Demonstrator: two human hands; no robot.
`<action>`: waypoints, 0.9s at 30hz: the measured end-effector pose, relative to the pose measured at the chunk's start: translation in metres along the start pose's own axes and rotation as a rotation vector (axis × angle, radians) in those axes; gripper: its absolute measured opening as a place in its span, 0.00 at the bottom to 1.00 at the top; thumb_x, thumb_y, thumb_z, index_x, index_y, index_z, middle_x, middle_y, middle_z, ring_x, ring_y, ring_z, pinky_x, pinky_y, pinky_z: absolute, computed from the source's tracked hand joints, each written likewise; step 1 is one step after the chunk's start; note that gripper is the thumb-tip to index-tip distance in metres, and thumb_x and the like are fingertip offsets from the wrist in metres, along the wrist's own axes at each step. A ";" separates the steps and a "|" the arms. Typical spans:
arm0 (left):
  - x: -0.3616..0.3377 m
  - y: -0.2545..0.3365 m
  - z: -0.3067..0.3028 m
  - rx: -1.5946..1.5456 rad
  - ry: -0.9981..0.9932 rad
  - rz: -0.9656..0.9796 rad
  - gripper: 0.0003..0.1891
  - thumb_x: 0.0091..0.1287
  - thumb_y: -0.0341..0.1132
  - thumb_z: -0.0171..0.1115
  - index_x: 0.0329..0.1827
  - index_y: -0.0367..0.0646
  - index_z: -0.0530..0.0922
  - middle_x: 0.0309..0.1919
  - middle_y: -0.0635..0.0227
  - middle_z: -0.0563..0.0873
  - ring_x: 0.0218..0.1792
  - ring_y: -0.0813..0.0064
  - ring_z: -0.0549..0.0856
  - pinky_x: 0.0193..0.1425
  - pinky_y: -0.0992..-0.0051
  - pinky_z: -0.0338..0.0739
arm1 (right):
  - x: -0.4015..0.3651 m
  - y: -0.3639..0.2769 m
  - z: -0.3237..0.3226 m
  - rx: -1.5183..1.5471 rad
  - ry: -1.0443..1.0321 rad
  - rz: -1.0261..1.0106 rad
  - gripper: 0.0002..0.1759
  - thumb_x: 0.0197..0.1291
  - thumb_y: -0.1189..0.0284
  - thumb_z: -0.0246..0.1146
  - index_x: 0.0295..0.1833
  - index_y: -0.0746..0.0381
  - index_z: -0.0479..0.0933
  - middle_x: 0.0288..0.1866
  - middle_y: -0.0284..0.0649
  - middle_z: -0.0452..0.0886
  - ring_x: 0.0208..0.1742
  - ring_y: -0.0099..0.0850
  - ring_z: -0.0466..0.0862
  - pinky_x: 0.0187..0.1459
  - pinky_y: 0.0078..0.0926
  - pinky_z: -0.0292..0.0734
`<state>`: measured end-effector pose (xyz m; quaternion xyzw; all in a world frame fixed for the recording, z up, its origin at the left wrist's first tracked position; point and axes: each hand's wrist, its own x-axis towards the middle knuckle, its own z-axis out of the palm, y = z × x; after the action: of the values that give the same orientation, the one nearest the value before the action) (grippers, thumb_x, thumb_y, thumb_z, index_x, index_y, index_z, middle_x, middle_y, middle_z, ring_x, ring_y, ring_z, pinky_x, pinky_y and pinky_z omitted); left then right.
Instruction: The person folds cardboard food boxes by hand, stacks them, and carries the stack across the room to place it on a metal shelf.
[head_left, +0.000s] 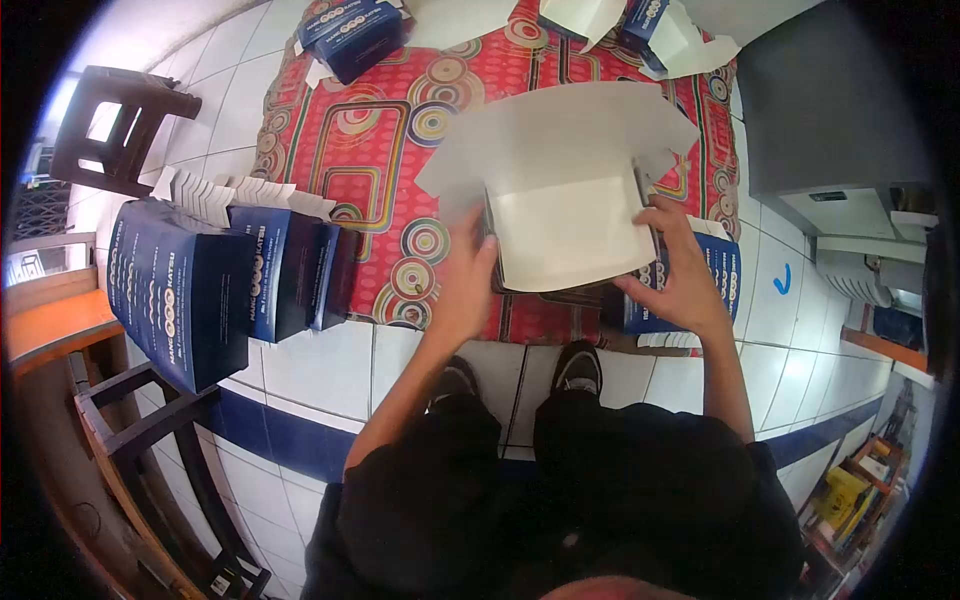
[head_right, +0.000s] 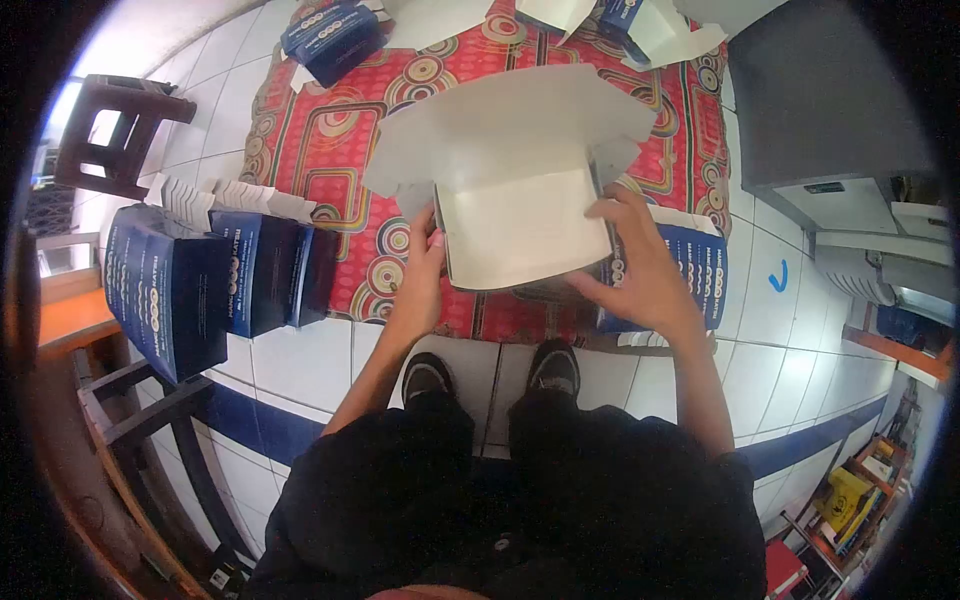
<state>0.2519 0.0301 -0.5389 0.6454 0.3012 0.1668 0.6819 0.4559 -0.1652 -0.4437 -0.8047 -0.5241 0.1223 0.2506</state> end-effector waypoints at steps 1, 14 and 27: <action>0.000 0.001 0.001 0.007 -0.005 0.006 0.29 0.79 0.37 0.45 0.80 0.34 0.56 0.77 0.46 0.61 0.79 0.53 0.60 0.82 0.61 0.53 | 0.001 -0.003 0.002 0.208 0.048 0.113 0.40 0.55 0.63 0.75 0.72 0.55 0.65 0.73 0.53 0.68 0.63 0.46 0.81 0.63 0.36 0.76; -0.008 0.011 0.014 -0.034 -0.038 -0.009 0.34 0.82 0.51 0.36 0.83 0.40 0.47 0.80 0.50 0.57 0.80 0.56 0.59 0.81 0.60 0.56 | 0.010 0.007 0.026 0.718 0.123 0.600 0.30 0.73 0.60 0.60 0.68 0.75 0.71 0.63 0.54 0.80 0.65 0.38 0.79 0.67 0.29 0.69; -0.013 0.018 0.014 -0.092 -0.041 -0.107 0.36 0.83 0.57 0.34 0.86 0.45 0.43 0.81 0.53 0.55 0.79 0.58 0.60 0.79 0.58 0.60 | 0.023 -0.009 0.012 0.497 -0.039 0.643 0.31 0.74 0.56 0.59 0.72 0.67 0.68 0.58 0.54 0.82 0.55 0.37 0.84 0.59 0.31 0.75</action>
<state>0.2538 0.0131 -0.5190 0.5998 0.3132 0.1304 0.7247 0.4534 -0.1377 -0.4477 -0.8399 -0.2051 0.3327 0.3765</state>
